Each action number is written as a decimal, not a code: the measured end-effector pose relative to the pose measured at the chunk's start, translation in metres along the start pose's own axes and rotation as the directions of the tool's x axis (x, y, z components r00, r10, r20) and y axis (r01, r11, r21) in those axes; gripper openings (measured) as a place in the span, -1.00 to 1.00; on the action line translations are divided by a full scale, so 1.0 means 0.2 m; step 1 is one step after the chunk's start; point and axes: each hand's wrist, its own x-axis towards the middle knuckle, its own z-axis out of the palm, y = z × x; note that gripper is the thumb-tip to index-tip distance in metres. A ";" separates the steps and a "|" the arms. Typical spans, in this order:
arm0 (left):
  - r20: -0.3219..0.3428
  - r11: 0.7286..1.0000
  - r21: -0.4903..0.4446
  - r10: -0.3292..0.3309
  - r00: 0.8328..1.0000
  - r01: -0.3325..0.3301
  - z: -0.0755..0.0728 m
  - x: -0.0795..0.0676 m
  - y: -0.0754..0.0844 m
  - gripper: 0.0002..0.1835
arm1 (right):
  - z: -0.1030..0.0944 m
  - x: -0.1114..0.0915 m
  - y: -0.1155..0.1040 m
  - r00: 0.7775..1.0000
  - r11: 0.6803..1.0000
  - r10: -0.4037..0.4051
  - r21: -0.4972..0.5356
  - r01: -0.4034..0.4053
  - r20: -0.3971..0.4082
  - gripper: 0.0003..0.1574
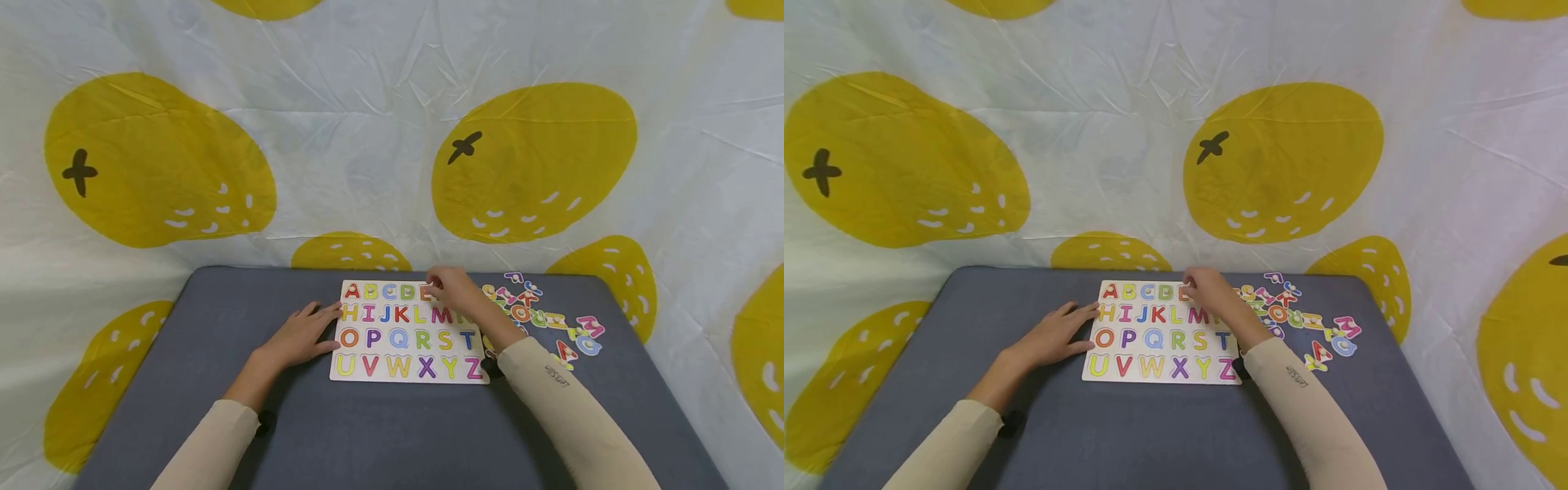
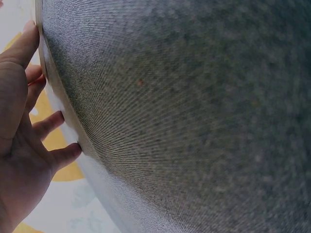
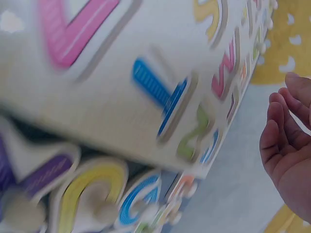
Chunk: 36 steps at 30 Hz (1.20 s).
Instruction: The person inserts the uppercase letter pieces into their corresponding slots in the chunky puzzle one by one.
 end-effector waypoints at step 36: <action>-0.001 1.000 -0.008 -0.006 1.000 0.006 0.00 0.00 0.00 -0.19 | -0.10 -0.19 0.54 0.998 0.998 0.067 -0.014 -0.068 -0.016 -0.75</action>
